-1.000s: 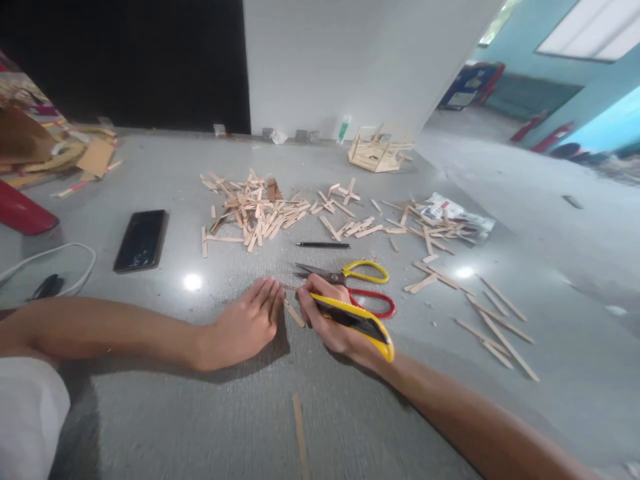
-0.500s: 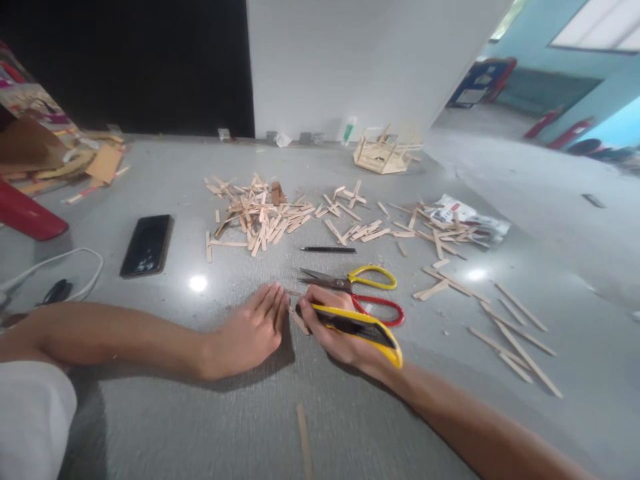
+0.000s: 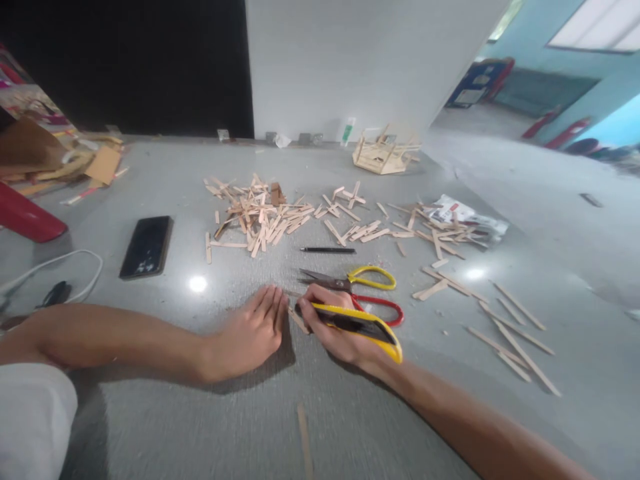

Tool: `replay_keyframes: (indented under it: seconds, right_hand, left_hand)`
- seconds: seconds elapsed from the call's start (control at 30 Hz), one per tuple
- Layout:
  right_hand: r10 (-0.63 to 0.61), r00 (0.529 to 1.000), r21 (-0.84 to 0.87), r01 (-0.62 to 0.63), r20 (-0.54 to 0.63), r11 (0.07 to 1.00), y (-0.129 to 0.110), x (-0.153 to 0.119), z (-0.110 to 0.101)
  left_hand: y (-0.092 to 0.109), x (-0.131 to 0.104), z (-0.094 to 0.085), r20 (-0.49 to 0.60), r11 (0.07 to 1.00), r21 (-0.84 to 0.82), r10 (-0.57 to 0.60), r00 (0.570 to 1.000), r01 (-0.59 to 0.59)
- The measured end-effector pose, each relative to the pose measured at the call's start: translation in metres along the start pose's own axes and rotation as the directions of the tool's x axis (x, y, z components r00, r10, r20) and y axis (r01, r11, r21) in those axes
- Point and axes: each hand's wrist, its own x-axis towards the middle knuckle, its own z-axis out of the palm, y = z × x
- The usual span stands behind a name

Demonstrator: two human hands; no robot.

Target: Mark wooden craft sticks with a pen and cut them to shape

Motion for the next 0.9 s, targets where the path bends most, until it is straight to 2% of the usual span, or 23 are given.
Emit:
replay_keyframes:
  seconds: [0.2, 0.4, 0.63, 0.9]
  right_hand:
    - [-0.025, 1.0, -0.035, 0.024, -0.009, 0.999, -0.001, -0.001, 0.0]
    - [-0.037, 0.99, -0.057, 0.029, -0.133, 0.998, -0.007, -0.001, 0.002]
    - [-0.065, 0.988, -0.08, 0.054, -0.142, 0.995, -0.016, -0.001, 0.003]
    - [-0.096, 0.984, -0.086, 0.084, -0.149, 0.993, -0.017, 0.002, 0.004]
  left_hand:
    - [0.001, 0.0, 0.002, -0.003, 1.0, -0.015, -0.002, 1.0, 0.002]
    - [-0.001, 0.002, -0.002, -0.004, 0.998, -0.062, -0.005, 1.0, 0.005]
    - [-0.004, 0.003, -0.005, 0.09, 0.984, -0.174, -0.014, 0.996, 0.029]
    - [-0.003, 0.003, -0.003, 0.075, 0.996, -0.088, -0.017, 0.997, 0.024]
